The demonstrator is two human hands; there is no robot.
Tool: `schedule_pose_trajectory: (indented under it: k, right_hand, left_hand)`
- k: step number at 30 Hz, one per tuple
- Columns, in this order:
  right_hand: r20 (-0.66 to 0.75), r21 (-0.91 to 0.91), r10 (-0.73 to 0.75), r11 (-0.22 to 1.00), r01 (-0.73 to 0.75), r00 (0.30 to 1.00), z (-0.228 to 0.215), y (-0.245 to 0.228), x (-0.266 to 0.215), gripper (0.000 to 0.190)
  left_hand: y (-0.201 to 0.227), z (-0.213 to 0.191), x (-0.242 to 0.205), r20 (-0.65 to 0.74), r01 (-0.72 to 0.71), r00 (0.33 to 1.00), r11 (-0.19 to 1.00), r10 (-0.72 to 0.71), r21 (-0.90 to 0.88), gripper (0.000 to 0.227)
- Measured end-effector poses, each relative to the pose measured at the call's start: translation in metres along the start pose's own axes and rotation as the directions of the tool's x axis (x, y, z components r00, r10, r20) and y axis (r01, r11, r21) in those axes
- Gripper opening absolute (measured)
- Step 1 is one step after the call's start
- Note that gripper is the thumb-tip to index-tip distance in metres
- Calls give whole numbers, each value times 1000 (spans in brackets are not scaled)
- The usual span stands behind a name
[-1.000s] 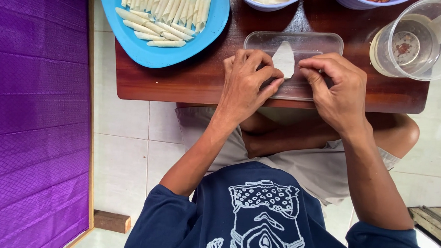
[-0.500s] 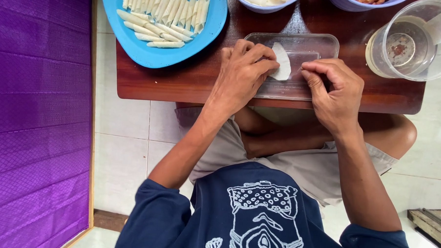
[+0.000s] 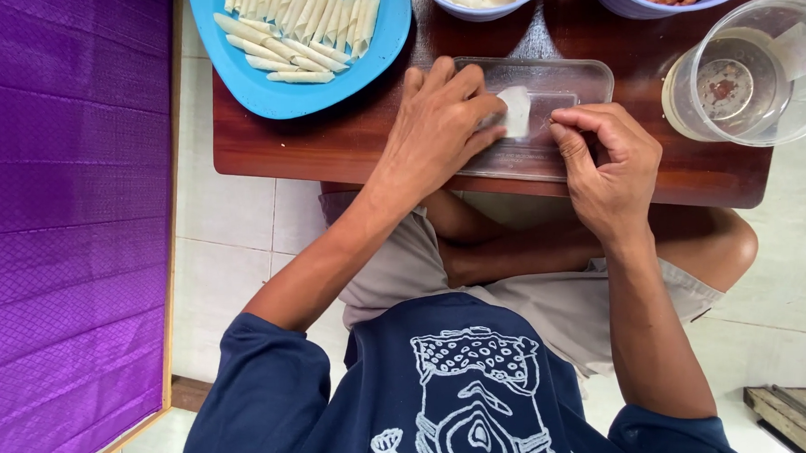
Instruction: Manually assembling nut rolls by placing a peanut on a wrapper and rolling it up.
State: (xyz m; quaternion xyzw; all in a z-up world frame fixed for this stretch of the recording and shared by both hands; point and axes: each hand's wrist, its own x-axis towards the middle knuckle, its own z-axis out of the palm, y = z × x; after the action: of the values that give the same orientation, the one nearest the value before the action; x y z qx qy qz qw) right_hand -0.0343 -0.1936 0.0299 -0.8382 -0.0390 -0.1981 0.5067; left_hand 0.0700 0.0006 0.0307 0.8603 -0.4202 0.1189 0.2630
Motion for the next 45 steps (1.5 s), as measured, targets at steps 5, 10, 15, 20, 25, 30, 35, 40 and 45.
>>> schedule_pose_trajectory:
  k: [5, 10, 15, 20, 25, 30, 35, 40, 45]
  right_hand:
    - [3, -10, -13, 1000, 13, 1000, -2, 2, -1, 11]
    - [33, -8, 0, 1000, 0, 999, -2, -1, 2, 14]
    - [203, -193, -118, 968, 158, 972, 5, -11, 4, 15]
    - [179, -239, -185, 945, 225, 966, 14, 3, 4, 4]
    - [154, -276, -221, 926, 257, 963, 17, 11, 3, 2]
    - [196, -325, -219, 905, 274, 956, 15, 7, 3, 8]
    - [195, -312, -214, 912, 267, 957, 16, 5, 1, 19]
    - [189, -308, -194, 919, 246, 963, 17, 3, 3, 18]
    - [223, -353, -216, 891, 285, 951, 17, 2, 8, 31]
  left_hand:
    - [-6, -3, -7, -44, 63, 997, 998, -63, -9, 17]
    - [-8, -5, -17, 46, -51, 997, 990, 57, -135, 19]
    - [2, 0, -23, -2, 6, 1000, 983, -7, -181, 6]
    - [-1, 14, -30, -63, 19, 997, 978, -33, -210, 5]
    - [-1, 16, -32, -93, 18, 995, 969, -42, -245, 4]
    - [-3, 19, -34, -115, 21, 992, 972, -49, -234, 4]
    - [-2, 17, -35, -116, 19, 992, 970, -49, -242, 3]
    - [-2, 15, -35, -112, 21, 992, 968, -50, -251, 4]
    - [-2, 13, -35, -87, 39, 994, 963, -64, -268, 4]
